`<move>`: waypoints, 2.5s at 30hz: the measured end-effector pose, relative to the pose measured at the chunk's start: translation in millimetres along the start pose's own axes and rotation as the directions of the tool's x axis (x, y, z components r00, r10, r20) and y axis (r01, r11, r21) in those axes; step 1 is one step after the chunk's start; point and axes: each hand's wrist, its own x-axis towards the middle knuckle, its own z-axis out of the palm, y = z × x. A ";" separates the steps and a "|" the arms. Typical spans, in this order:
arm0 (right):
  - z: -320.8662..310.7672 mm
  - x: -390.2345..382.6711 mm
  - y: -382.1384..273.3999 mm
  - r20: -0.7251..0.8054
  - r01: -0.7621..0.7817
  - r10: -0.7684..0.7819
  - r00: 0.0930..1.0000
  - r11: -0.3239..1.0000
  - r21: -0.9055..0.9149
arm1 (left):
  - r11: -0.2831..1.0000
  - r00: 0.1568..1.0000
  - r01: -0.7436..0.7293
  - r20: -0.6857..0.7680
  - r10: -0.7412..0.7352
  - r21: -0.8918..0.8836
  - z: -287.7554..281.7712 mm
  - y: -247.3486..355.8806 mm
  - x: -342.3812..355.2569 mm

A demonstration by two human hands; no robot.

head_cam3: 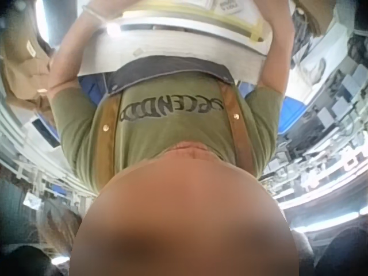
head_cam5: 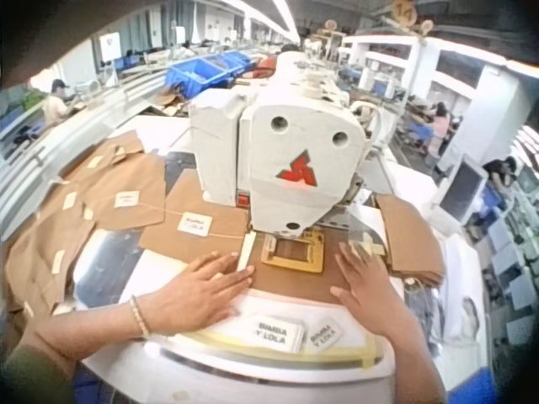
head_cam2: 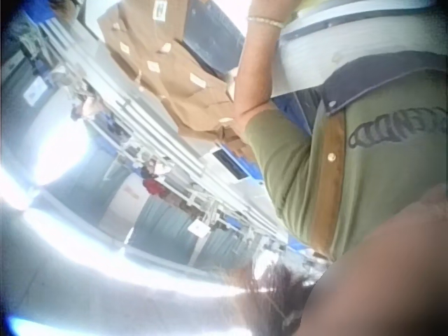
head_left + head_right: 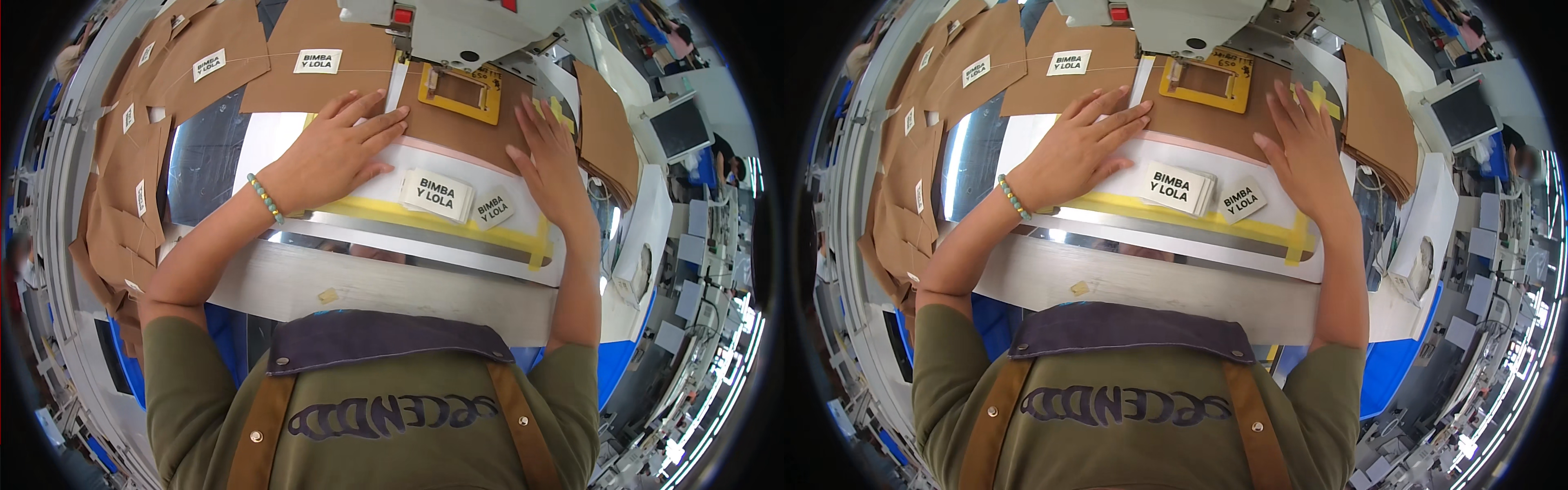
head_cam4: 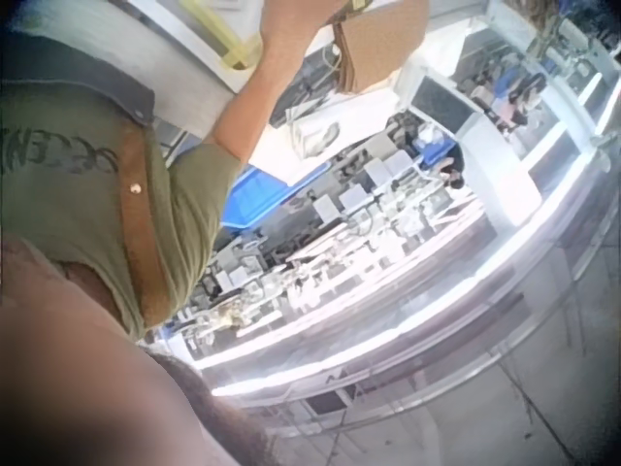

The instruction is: Sewing brand labels onto fabric pieces using an industrial sewing machine.

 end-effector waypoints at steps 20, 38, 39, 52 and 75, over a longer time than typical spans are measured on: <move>9.7 -44.8 -21.6 0.076 -0.006 0.003 0.997 0.999 0.032 | 0.930 0.942 0.335 -0.087 -0.325 0.152 0.0 -28.0 -26.7; 10.7 -45.3 -18.6 0.034 -0.009 0.007 0.999 0.997 0.072 | 0.886 0.930 0.368 -0.104 -0.354 0.281 -7.2 -44.9 -31.2; 10.5 -45.3 -19.1 0.029 -0.009 0.007 1.000 0.997 0.073 | 0.911 0.943 0.325 -0.156 -0.293 0.254 -9.7 -42.7 -29.0; 10.1 -44.5 -19.9 0.027 0.018 -0.019 0.999 0.998 0.055 | 0.996 0.999 -0.023 0.044 0.027 -0.092 -13.1 -14.7 -19.2; 12.6 -50.0 -13.0 -0.024 0.033 -0.030 0.999 0.990 0.138 | 0.990 0.998 0.038 0.046 -0.032 -0.134 -11.1 -18.1 -18.1</move>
